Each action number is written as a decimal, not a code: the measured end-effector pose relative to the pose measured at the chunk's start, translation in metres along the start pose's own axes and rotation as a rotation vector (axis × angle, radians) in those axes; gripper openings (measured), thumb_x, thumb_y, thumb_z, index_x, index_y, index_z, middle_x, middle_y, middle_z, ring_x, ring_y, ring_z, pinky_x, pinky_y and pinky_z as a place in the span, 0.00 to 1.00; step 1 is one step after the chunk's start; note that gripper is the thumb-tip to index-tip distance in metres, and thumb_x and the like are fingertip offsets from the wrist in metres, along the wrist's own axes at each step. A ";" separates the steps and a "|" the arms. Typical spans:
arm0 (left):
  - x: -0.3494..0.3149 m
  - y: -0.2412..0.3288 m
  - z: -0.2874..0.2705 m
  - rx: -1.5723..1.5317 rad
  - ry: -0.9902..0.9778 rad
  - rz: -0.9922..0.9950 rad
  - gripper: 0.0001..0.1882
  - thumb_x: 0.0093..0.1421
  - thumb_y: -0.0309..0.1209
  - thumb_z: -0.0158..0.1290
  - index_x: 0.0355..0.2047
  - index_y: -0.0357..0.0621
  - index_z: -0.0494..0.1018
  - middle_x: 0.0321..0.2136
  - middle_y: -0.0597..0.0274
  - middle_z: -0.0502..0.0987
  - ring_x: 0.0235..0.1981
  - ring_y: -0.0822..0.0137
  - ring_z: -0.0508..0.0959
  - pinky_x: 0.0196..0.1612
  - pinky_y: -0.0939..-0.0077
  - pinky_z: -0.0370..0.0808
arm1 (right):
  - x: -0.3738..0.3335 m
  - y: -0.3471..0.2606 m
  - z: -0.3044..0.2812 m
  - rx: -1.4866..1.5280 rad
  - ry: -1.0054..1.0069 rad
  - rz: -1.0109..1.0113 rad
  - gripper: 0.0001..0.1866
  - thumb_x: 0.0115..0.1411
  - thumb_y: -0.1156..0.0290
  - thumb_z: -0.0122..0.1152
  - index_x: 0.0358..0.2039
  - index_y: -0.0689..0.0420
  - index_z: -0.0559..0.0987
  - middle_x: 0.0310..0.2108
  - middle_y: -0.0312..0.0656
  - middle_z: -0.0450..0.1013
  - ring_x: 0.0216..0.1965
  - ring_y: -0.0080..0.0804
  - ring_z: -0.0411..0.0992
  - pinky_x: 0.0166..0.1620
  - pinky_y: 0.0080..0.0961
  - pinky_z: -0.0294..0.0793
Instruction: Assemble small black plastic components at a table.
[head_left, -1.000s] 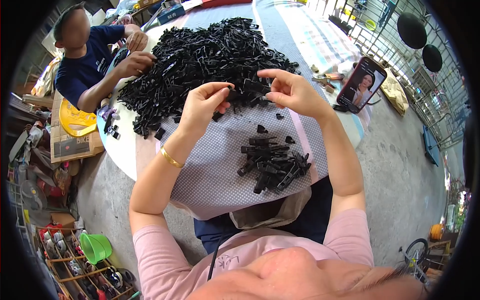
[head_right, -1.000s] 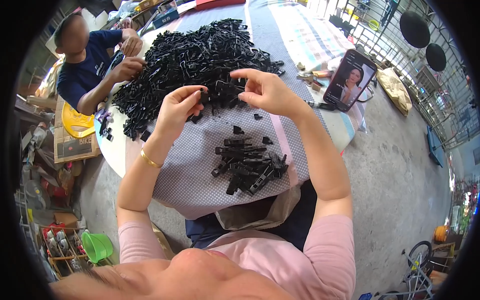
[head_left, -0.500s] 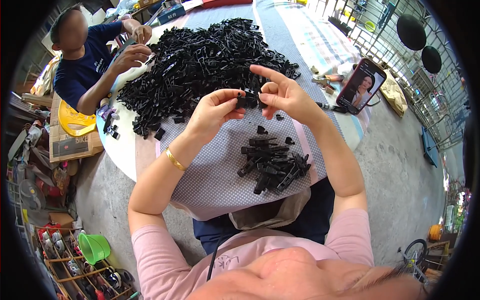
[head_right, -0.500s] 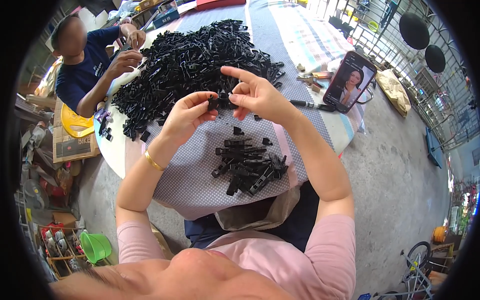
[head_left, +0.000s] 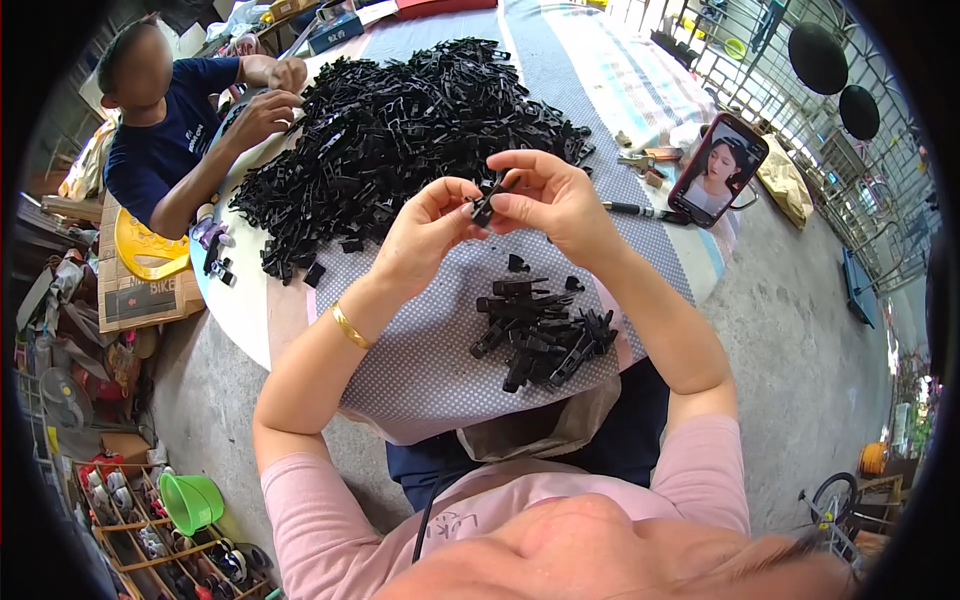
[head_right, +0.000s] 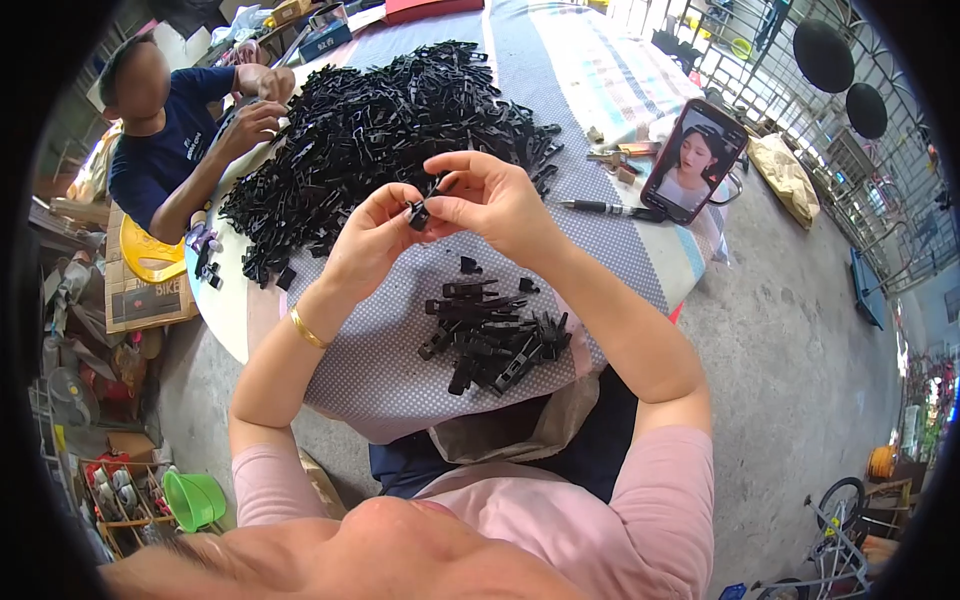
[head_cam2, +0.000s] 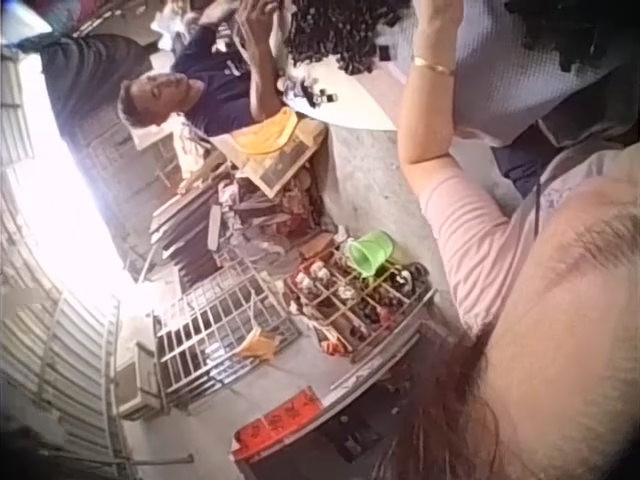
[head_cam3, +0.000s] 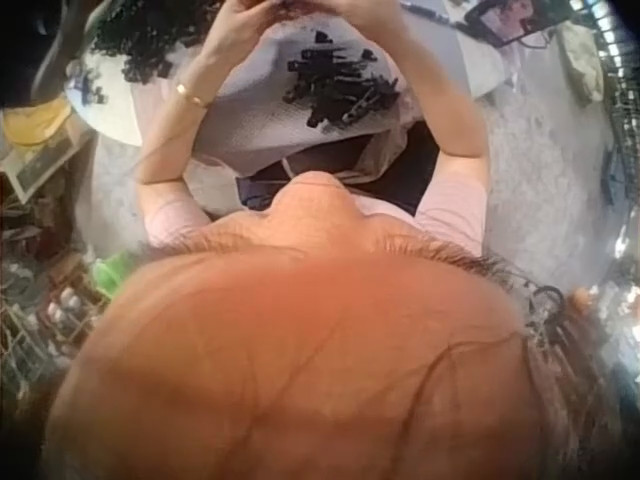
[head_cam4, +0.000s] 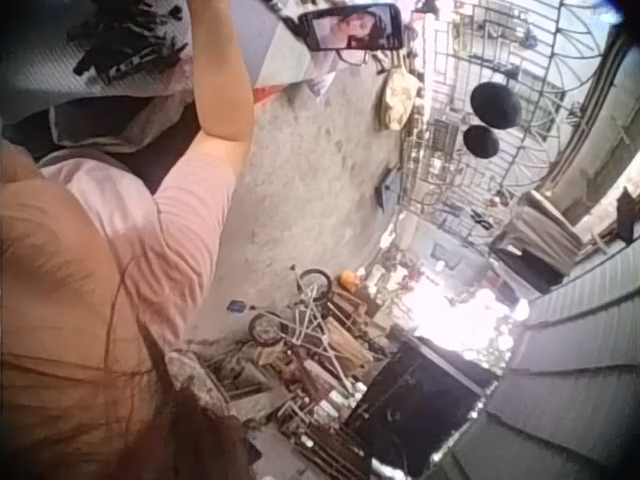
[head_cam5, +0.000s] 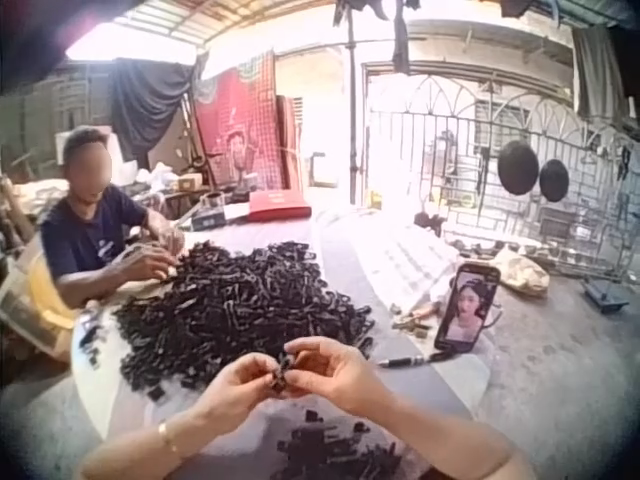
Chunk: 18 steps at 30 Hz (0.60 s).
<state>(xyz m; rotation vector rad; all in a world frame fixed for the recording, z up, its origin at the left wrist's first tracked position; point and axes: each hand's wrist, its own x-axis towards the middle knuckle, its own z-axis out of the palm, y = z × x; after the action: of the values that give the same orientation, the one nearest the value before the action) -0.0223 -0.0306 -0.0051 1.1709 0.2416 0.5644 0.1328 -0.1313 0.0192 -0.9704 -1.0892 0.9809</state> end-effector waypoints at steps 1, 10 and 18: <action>0.000 0.001 -0.001 0.000 -0.002 -0.003 0.05 0.60 0.24 0.46 0.37 0.39 0.69 0.31 0.66 0.72 0.32 0.75 0.73 0.41 0.77 0.74 | 0.000 0.000 0.001 -0.011 0.011 0.000 0.19 0.53 0.80 0.59 0.47 0.65 0.69 0.30 0.41 0.71 0.33 0.25 0.73 0.38 0.21 0.78; -0.001 0.007 0.000 0.161 0.069 -0.032 0.09 0.58 0.18 0.44 0.39 0.34 0.69 0.33 0.61 0.74 0.34 0.70 0.76 0.40 0.77 0.76 | -0.001 0.005 -0.003 -0.293 -0.061 0.023 0.10 0.55 0.76 0.59 0.38 0.65 0.76 0.31 0.40 0.75 0.30 0.21 0.73 0.35 0.16 0.74; -0.007 0.011 0.008 0.131 0.099 -0.033 0.18 0.58 0.23 0.48 0.48 0.29 0.66 0.39 0.52 0.74 0.38 0.66 0.77 0.45 0.74 0.75 | -0.001 0.011 -0.003 -0.720 0.023 -0.280 0.09 0.53 0.74 0.59 0.33 0.64 0.78 0.27 0.43 0.74 0.27 0.29 0.73 0.31 0.21 0.73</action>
<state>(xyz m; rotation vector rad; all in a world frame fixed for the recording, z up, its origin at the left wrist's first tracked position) -0.0277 -0.0381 0.0076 1.2642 0.3868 0.5851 0.1343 -0.1296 0.0080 -1.3447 -1.5530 0.3350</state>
